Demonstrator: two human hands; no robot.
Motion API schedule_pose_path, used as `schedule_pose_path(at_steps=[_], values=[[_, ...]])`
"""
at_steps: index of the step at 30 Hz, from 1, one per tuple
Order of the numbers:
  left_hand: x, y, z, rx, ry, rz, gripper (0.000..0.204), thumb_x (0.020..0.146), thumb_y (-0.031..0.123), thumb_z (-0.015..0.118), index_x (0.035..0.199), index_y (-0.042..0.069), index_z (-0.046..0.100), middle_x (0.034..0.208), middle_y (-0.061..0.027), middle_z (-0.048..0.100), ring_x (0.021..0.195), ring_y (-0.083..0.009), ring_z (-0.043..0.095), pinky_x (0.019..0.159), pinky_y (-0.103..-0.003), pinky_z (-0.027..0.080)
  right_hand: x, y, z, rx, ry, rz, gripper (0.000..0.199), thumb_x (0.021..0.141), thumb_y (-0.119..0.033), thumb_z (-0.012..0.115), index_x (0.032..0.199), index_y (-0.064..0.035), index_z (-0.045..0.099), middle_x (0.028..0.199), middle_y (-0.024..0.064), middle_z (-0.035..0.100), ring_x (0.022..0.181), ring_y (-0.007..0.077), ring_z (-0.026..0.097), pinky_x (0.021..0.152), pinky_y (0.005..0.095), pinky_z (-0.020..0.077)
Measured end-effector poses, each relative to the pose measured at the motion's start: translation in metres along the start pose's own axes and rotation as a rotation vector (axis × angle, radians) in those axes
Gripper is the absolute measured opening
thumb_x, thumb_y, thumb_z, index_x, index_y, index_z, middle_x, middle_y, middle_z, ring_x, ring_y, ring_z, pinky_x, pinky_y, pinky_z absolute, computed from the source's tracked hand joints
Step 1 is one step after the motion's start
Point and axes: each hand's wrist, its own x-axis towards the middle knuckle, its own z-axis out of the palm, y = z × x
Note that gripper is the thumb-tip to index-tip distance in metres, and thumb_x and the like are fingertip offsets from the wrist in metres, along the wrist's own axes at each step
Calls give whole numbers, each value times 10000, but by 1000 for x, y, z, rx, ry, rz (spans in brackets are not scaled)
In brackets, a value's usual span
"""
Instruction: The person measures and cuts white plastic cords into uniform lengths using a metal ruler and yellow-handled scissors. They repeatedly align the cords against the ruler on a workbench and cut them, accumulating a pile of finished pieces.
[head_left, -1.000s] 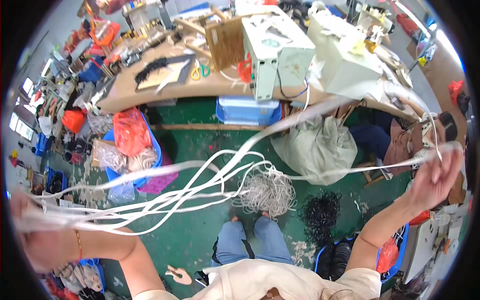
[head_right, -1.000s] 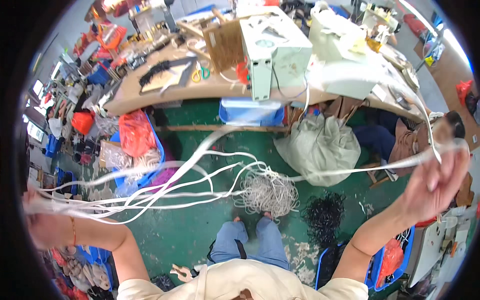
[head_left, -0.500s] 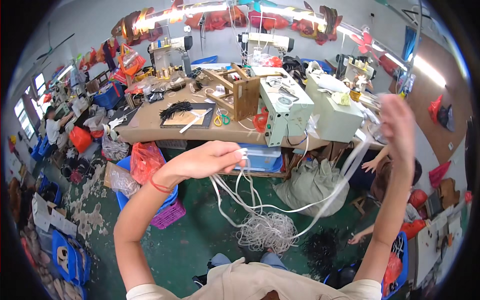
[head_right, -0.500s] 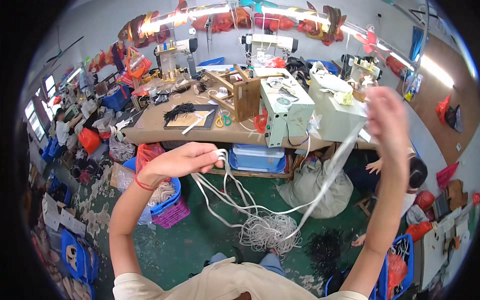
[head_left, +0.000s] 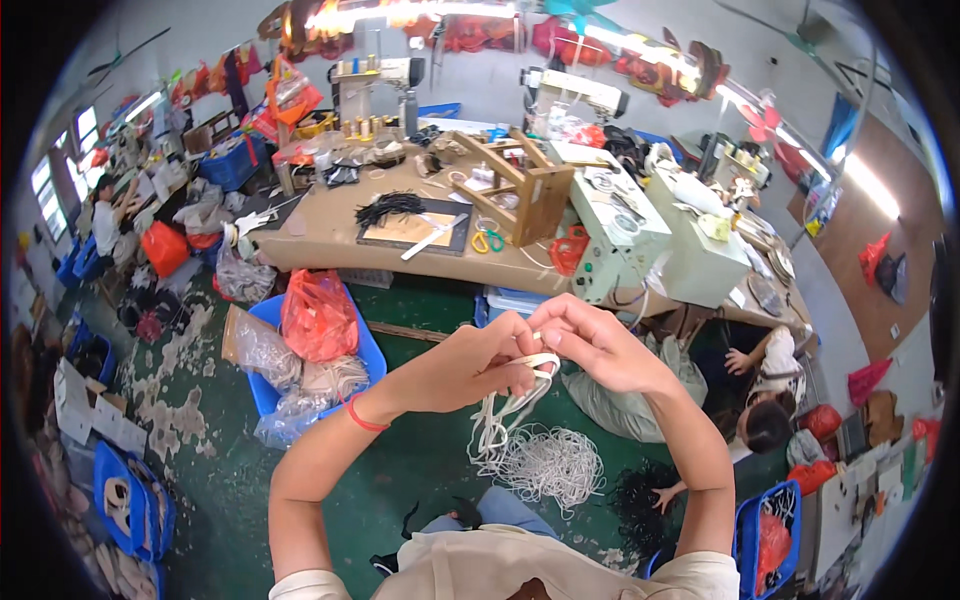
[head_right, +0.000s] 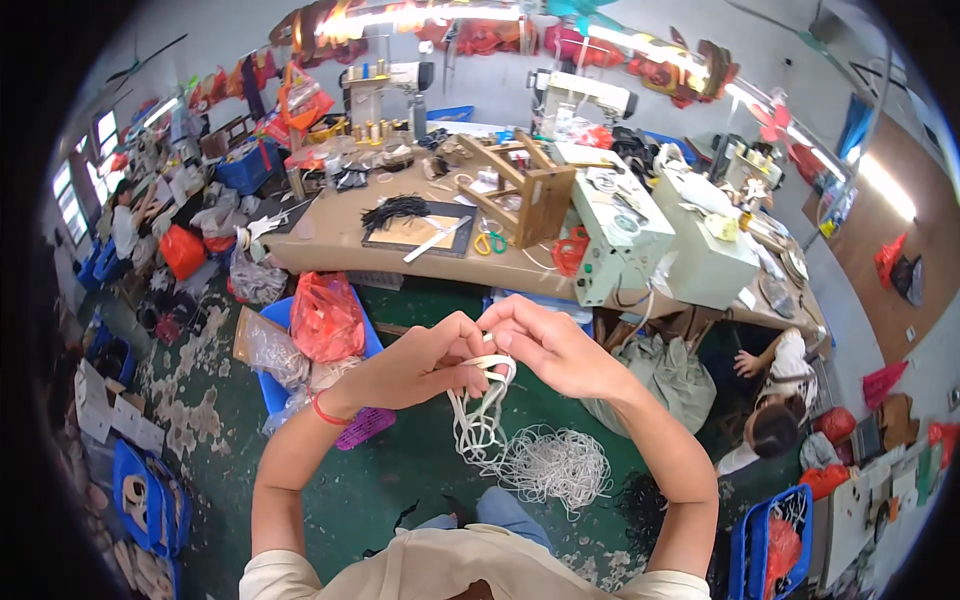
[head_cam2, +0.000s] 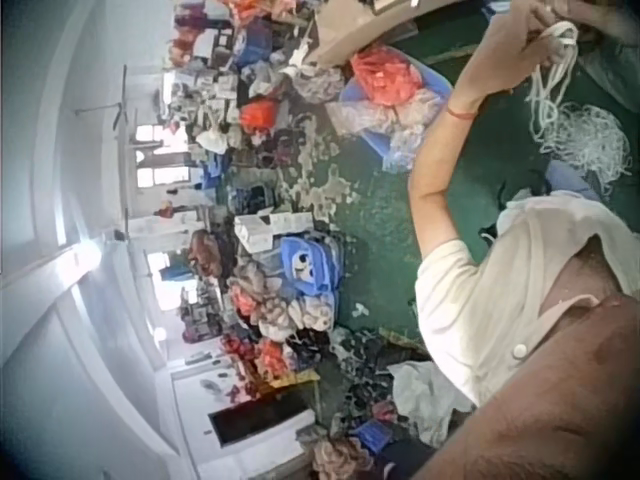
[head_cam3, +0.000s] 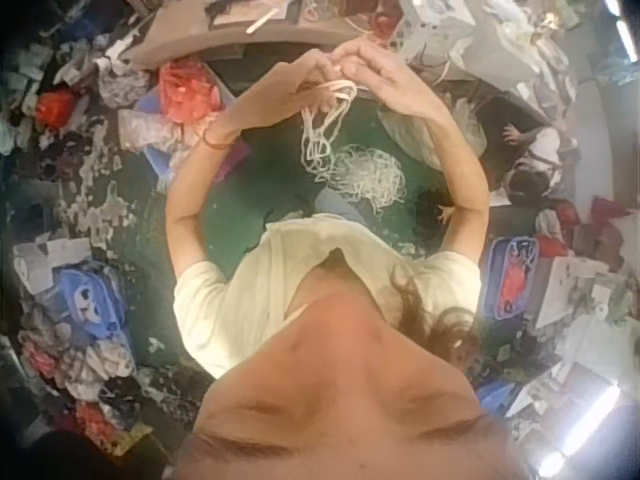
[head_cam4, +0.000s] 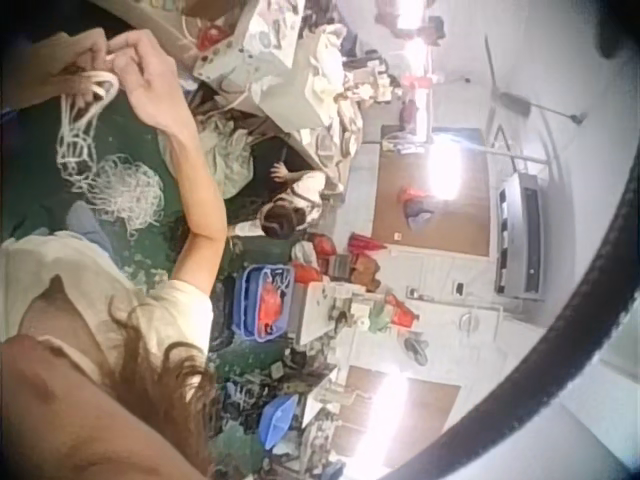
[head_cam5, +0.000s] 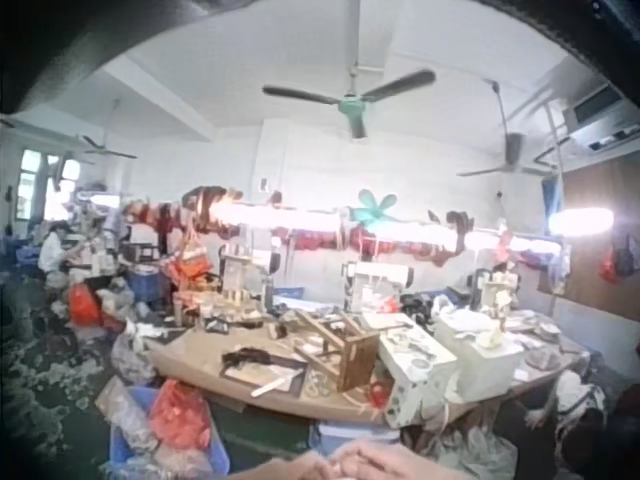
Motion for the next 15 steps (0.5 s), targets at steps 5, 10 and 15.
schedule_pose_path(at_steps=[5, 10, 15], values=[[-11, -30, -24, 89, 255, -21, 236, 890, 129, 544, 993, 19, 362, 812, -127, 641, 714, -167, 643, 593, -280, 491, 54, 7, 6, -283, -60, -52, 177, 934, -156, 418, 1052, -58, 508, 857, 92, 598, 796, 211, 597, 706, 311, 452], [1, -67, -56, 335, 441, -94, 283, 871, 190, 544, 984, 18, 349, 741, -161, 613, 671, -346, 613, 573, -392, 471, 110, 30, 0, -282, -146, -47, 169, 915, -155, 474, 1036, -44, 517, 805, 93, 603, 774, 198, 608, 677, 319, 458], [34, -121, -99, 757, 882, 268, 341, 844, 134, 591, 1096, -23, 423, 972, -213, 571, 875, -352, 592, 733, -404, 478, 178, 79, -26, 66, -126, -75, 148, 859, -19, 546, 1003, 11, 529, 786, 56, 615, 704, 101, 598, 627, 234, 464]])
